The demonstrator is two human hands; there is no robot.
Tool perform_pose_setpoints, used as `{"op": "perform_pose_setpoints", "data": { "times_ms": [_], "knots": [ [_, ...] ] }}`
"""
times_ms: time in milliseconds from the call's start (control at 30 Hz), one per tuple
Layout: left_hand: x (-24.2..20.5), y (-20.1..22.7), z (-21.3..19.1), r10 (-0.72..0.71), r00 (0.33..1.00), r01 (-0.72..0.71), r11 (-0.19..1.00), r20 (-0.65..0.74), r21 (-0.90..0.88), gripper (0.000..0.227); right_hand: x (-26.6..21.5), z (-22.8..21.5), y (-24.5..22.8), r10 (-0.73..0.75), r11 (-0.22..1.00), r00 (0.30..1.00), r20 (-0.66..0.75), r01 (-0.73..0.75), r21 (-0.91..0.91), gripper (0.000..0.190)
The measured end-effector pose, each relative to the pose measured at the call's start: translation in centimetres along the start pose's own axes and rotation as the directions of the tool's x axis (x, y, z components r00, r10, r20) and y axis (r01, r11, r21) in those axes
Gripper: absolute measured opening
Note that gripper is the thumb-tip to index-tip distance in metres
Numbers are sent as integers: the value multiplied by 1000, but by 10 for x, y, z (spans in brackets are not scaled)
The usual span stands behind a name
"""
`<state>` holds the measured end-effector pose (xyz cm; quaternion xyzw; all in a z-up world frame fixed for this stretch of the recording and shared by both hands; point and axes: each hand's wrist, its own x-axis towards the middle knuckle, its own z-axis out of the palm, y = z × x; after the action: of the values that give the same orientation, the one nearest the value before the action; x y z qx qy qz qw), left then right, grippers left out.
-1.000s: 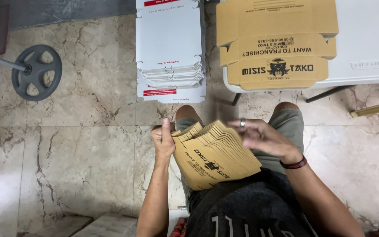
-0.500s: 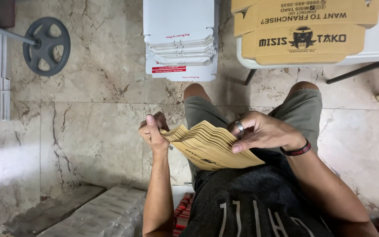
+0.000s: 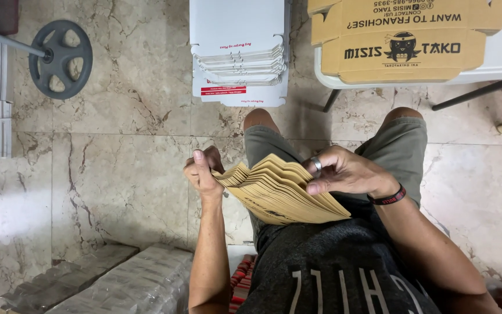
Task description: The person sits on the floor and repeatedly picks up stacks of flat cardboard boxes, fans them out, and places them on a white table. The person handles both brown and white boxes, stacking them in piles on the table surface.
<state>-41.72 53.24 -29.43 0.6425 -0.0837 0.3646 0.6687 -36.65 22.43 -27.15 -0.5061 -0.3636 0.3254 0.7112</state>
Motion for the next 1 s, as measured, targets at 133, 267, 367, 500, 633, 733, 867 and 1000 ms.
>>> {"op": "perform_pose_setpoints", "data": {
  "times_ms": [133,267,367,500,633,733,867,1000],
  "knots": [
    [-7,-11,-9,-2,1000,2,999,0,35,74,13,11,-46,-42,998,987,-156,33,-55,49],
    [-11,-18,-10,-19,1000,18,998,6,59,74,11,15,-53,-107,992,984,-142,97,-81,28],
    [-8,-18,-6,-23,1000,22,999,9,49,73,-3,9,-49,-40,997,993,-109,32,-76,31],
    [-10,-24,-10,-34,999,32,997,17,76,73,16,17,-80,29,981,997,-78,-44,-189,50],
    [-7,-17,-4,-44,999,43,996,13,76,73,22,17,-83,58,983,995,-82,-71,-167,41],
    [-9,-19,-7,-49,999,49,997,5,59,73,22,19,-81,40,985,995,-86,-54,-167,45],
    [-9,-19,-8,-57,998,56,996,10,67,73,20,19,-76,7,985,995,-101,-25,-173,53],
    [-11,-23,-7,-65,998,65,996,4,63,73,16,17,-69,-50,982,991,-122,26,-188,64]
  ]
}}
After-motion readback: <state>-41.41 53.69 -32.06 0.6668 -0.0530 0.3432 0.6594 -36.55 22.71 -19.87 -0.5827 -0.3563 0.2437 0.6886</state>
